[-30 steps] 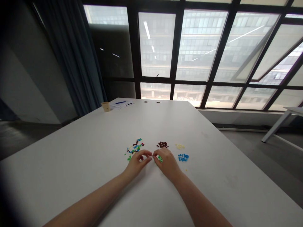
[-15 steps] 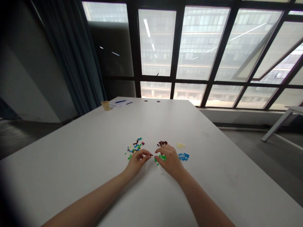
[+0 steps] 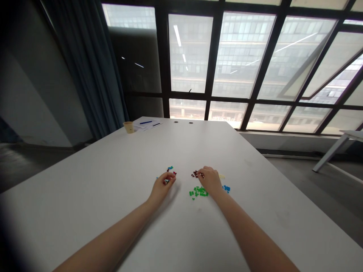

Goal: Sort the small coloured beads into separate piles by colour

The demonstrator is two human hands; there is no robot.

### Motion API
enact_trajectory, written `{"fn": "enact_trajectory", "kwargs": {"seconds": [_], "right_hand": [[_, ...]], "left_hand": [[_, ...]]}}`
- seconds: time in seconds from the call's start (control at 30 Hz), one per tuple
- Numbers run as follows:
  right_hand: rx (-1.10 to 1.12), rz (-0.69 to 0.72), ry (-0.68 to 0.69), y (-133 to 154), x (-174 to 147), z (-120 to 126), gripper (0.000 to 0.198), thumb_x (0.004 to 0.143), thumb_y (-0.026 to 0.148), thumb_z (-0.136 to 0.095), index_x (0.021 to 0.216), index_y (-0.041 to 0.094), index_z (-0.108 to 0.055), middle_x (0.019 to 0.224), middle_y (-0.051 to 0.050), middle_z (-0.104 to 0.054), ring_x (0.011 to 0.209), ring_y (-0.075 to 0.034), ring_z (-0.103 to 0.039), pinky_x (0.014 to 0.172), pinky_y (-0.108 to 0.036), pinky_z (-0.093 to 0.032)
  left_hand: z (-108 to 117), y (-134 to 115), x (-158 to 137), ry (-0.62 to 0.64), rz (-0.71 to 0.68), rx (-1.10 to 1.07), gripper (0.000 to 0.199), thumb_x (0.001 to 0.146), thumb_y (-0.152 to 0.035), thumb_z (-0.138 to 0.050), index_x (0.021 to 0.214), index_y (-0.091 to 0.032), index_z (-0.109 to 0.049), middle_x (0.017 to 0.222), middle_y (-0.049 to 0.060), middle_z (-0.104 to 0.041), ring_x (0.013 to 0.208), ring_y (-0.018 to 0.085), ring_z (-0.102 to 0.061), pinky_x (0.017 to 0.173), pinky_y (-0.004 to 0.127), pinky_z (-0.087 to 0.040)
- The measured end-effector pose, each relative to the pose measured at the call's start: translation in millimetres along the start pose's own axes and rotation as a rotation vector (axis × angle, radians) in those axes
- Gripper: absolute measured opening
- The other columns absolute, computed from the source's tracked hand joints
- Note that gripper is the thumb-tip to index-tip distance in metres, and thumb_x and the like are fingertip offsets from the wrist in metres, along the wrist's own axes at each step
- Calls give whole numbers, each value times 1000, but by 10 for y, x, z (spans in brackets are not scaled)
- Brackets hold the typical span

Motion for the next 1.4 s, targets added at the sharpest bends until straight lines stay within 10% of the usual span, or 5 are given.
{"fn": "enact_trajectory", "kwargs": {"seconds": [0.43,0.67,0.97,1.4], "right_hand": [[-159,-142,180,-110,323,-520,18,75,25,-50,72,22,-68,81,-5,-63,78,-16,-54,67,-27,-33],[-126,-173,125,-281,185,-235,23,78,27,-45,83,21,-67,85,-5,-63,81,-16,-54,69,-27,-35],[41,-232,72,-654,-342,-8,26,75,31,-43,76,18,-67,73,-4,-62,66,-15,-53,62,-26,-38],[128,-247,19,-729,-383,109,33,76,36,-40,78,16,-67,71,-5,-62,65,-16,-53,63,-27,-38]], "left_hand": [[240,98,114,-98,21,-13,10,71,-26,-51,75,-19,-58,73,2,-59,68,13,-55,58,25,-42],[292,226,205,-108,-40,74,16,76,-24,-44,82,-21,-59,83,4,-62,77,15,-55,72,32,-43],[-232,90,110,290,-282,574,40,78,-13,-39,115,-26,-47,119,6,-52,120,24,-32,95,47,-22],[-272,43,178,293,-311,746,26,77,-8,-39,83,-18,-63,83,7,-62,85,20,-54,76,32,-40]]}}
Point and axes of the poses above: each hand's wrist, its own x-axis towards the middle knuckle, its own z-axis out of the back of the hand, y = z × x, the point moved 9 cm from there along x, towards the middle knuckle
